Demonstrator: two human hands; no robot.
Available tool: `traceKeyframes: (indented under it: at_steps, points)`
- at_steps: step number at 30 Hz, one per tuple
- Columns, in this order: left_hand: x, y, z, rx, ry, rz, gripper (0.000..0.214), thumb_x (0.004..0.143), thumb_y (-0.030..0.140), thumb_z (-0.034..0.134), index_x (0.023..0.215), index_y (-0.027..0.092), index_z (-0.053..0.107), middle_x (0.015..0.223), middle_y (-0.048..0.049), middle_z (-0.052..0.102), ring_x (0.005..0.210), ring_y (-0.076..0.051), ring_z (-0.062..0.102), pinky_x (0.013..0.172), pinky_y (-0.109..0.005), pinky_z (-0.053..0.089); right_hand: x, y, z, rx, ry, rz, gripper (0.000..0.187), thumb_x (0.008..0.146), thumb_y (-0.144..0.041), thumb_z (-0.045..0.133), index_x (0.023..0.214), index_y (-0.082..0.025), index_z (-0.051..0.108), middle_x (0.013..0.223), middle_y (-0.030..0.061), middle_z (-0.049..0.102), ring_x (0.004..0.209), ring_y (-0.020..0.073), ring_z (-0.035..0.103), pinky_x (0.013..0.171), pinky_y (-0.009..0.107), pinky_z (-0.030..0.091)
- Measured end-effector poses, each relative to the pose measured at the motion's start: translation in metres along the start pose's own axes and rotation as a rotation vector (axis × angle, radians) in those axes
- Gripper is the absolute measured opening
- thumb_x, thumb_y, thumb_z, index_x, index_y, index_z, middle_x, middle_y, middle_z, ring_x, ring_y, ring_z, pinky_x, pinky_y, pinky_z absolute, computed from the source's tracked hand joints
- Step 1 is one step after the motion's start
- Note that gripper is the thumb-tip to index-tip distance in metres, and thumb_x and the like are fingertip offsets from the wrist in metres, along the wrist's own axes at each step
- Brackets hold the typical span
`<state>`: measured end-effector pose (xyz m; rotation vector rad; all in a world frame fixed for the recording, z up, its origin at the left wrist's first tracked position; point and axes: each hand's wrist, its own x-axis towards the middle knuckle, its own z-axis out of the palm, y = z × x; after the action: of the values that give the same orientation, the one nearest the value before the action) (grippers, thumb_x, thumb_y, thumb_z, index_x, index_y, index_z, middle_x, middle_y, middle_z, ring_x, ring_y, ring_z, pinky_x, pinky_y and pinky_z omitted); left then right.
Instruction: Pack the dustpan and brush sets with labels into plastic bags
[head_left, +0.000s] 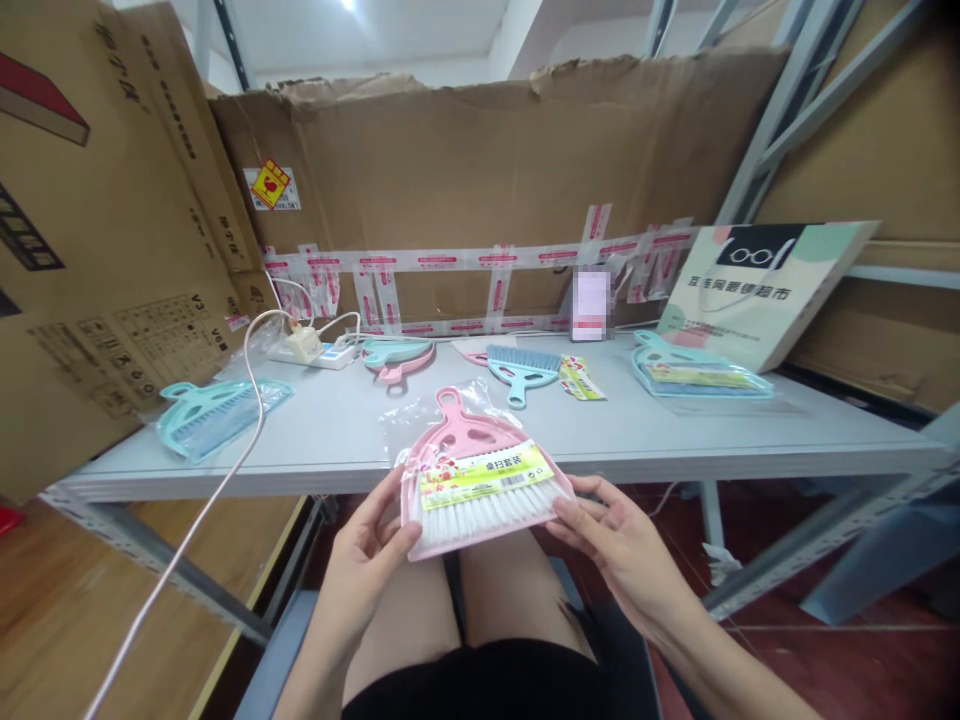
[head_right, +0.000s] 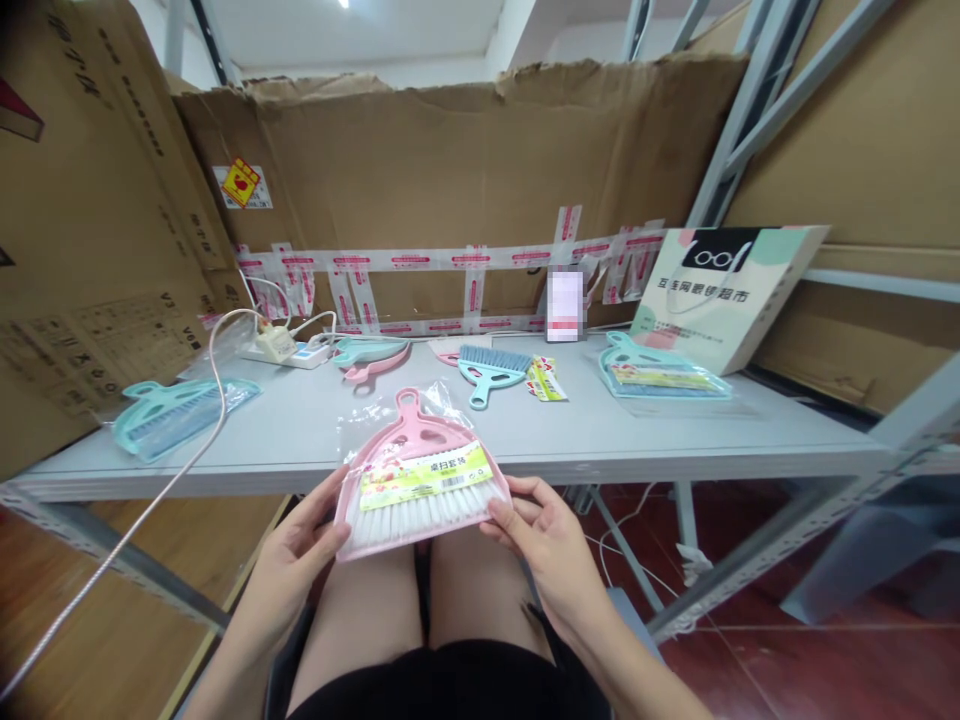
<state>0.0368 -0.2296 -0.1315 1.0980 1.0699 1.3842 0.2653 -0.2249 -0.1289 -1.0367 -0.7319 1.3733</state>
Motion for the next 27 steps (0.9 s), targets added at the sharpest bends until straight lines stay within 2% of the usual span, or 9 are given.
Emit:
traceKeyframes:
  at_steps: [5, 10, 12, 14, 17, 19, 23, 27]
  points:
    - [-0.002, 0.005, 0.002, 0.0, -0.008, -0.015, 0.067, 0.067, 0.036, 0.073, 0.129, 0.021, 0.053, 0.127, -0.0121, 0.057, 0.101, -0.026, 0.062, 0.085, -0.034, 0.053, 0.0, -0.006, 0.002, 0.032, 0.066, 0.029, 0.045, 0.048, -0.029, 0.086, 0.083, -0.013, 0.061, 0.07, 0.0028, 0.071, 0.063, 0.0115, 0.066, 0.063, 0.02, 0.057]
    - [0.007, 0.004, -0.012, 0.049, -0.019, 0.004, 0.071, 0.063, 0.032, 0.077, 0.129, 0.018, 0.053, 0.115, -0.0133, 0.064, 0.081, -0.019, 0.065, 0.072, -0.028, 0.054, 0.007, -0.004, 0.003, -0.005, 0.031, 0.039, 0.044, 0.049, -0.031, 0.086, 0.083, -0.014, 0.063, 0.069, 0.0036, 0.07, 0.059, 0.0116, 0.064, 0.058, 0.021, 0.054]
    - [0.011, 0.002, -0.019, 0.067, -0.015, -0.003, 0.071, 0.063, 0.031, 0.077, 0.128, 0.016, 0.053, 0.104, -0.0126, 0.068, 0.077, -0.018, 0.064, 0.071, -0.027, 0.054, 0.012, 0.001, 0.002, -0.036, 0.009, -0.03, 0.041, 0.052, -0.034, 0.084, 0.082, -0.015, 0.063, 0.07, 0.003, 0.069, 0.056, 0.0101, 0.061, 0.055, 0.02, 0.052]
    - [0.015, -0.001, -0.023, 0.055, 0.005, -0.008, 0.068, 0.064, 0.031, 0.077, 0.126, 0.016, 0.056, 0.1, -0.0115, 0.07, 0.076, -0.017, 0.064, 0.073, -0.027, 0.054, 0.016, 0.008, 0.001, -0.044, -0.014, -0.133, 0.037, 0.055, -0.036, 0.083, 0.081, -0.017, 0.063, 0.079, 0.0036, 0.07, 0.066, 0.0115, 0.062, 0.063, 0.023, 0.052]
    - [0.017, -0.004, -0.025, 0.004, 0.014, -0.018, 0.06, 0.063, 0.03, 0.078, 0.119, 0.018, 0.061, 0.108, -0.0112, 0.068, 0.077, -0.017, 0.065, 0.073, -0.026, 0.054, 0.015, 0.016, 0.0, 0.011, -0.071, -0.222, 0.033, 0.061, -0.037, 0.08, 0.081, -0.02, 0.06, 0.1, 0.0057, 0.068, 0.095, 0.0182, 0.062, 0.085, 0.032, 0.05]
    - [0.017, -0.005, -0.024, -0.029, 0.011, -0.021, 0.055, 0.063, 0.029, 0.078, 0.115, 0.019, 0.064, 0.114, -0.0113, 0.066, 0.078, -0.017, 0.065, 0.073, -0.026, 0.054, 0.011, 0.018, 0.0, 0.076, -0.127, -0.229, 0.031, 0.064, -0.036, 0.078, 0.083, -0.022, 0.057, 0.108, 0.0062, 0.065, 0.104, 0.0205, 0.059, 0.09, 0.037, 0.048]
    - [0.016, -0.004, -0.021, -0.041, 0.002, -0.025, 0.054, 0.064, 0.029, 0.077, 0.115, 0.02, 0.064, 0.12, -0.0122, 0.062, 0.085, -0.02, 0.066, 0.075, -0.028, 0.055, 0.006, 0.019, 0.002, 0.17, -0.186, -0.183, 0.033, 0.067, -0.032, 0.076, 0.091, -0.023, 0.055, 0.104, 0.0059, 0.067, 0.098, 0.0188, 0.063, 0.084, 0.036, 0.051]
    - [0.016, -0.002, -0.021, -0.026, -0.068, -0.017, 0.059, 0.066, 0.03, 0.075, 0.122, 0.022, 0.059, 0.127, -0.0126, 0.057, 0.093, -0.023, 0.066, 0.08, -0.031, 0.055, 0.007, 0.022, 0.005, 0.243, -0.067, -0.138, 0.044, 0.063, -0.027, 0.08, 0.1, -0.023, 0.056, 0.096, 0.0035, 0.07, 0.087, 0.0134, 0.066, 0.077, 0.026, 0.054]
